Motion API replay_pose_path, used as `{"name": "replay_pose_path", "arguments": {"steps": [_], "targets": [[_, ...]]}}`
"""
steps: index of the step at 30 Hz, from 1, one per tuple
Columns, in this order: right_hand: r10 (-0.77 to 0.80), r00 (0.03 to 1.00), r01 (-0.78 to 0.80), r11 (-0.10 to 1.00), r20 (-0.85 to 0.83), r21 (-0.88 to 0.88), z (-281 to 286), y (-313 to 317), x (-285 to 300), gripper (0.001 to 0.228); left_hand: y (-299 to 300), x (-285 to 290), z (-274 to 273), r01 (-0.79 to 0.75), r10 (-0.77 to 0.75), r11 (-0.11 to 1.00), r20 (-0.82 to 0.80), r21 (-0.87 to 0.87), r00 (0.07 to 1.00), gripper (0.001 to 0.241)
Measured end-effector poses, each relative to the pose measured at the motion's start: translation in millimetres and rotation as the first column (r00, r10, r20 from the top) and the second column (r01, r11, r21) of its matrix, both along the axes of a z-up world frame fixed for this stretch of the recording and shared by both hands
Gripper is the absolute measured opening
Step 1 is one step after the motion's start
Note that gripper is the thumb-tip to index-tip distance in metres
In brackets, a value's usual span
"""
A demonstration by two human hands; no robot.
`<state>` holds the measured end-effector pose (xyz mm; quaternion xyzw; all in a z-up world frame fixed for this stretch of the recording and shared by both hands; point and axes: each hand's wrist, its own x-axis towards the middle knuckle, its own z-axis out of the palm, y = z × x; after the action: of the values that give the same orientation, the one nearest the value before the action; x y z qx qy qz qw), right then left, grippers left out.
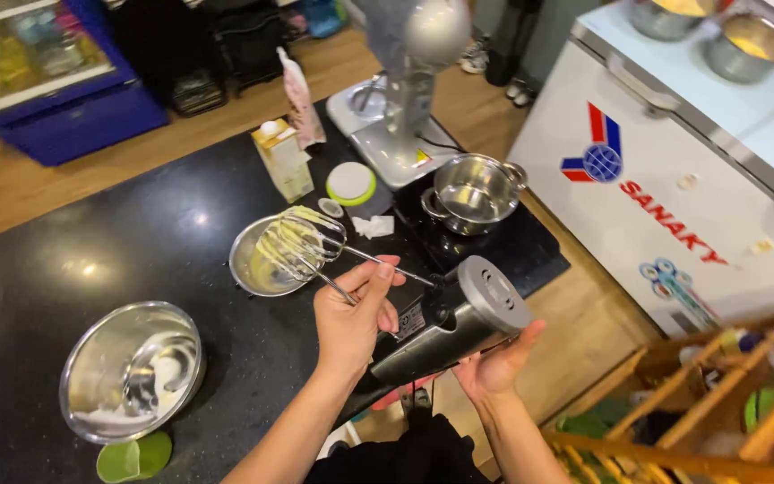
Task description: Mixing and whipping ingredients in a bowl using a hand whisk and an electric mixer.
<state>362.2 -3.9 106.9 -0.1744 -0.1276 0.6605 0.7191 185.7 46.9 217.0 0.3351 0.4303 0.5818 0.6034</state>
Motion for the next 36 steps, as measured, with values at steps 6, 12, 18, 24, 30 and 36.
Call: {"name": "replay_pose_path", "arguments": {"steps": [6, 12, 18, 24, 30, 36], "targets": [[-0.167, 0.935, 0.110, 0.975, 0.314, 0.191, -71.8, 32.5, 20.2, 0.098, 18.1, -6.1, 5.5, -0.179, 0.171, 0.972, -0.065, -0.153, 0.983, 0.030], [-0.170, 0.901, 0.054, 0.957, 0.399, 0.284, -93.4, 43.6, 24.8, 0.099, 29.5, 0.6, -11.5, -0.317, 0.308, 0.915, -0.075, -0.249, 0.949, 0.029], [-0.087, 0.961, 0.050, 0.988, 0.261, 0.146, -89.6, 61.4, 24.2, 0.091, 32.1, 18.6, -36.7, -0.370, 0.353, 0.906, -0.114, -0.204, 0.929, 0.009], [0.138, 0.979, -0.154, 0.983, 0.152, 0.098, -86.5, 79.2, 20.9, 0.088, 37.0, 31.2, -38.9, -0.399, 0.353, 0.895, -0.232, -0.200, 0.907, 0.022], [0.219, 0.966, -0.240, 0.956, 0.135, 0.170, -104.3, 86.1, 19.1, 0.084, 43.9, 35.2, -37.8, -0.452, 0.399, 0.854, -0.233, -0.259, 0.887, 0.020], [0.156, 0.986, -0.141, 0.968, 0.055, -0.208, -115.9, 99.0, 15.4, 0.082, 46.7, 35.6, -64.5, -0.529, 0.496, 0.847, -0.280, -0.053, 0.822, 0.029]]}}
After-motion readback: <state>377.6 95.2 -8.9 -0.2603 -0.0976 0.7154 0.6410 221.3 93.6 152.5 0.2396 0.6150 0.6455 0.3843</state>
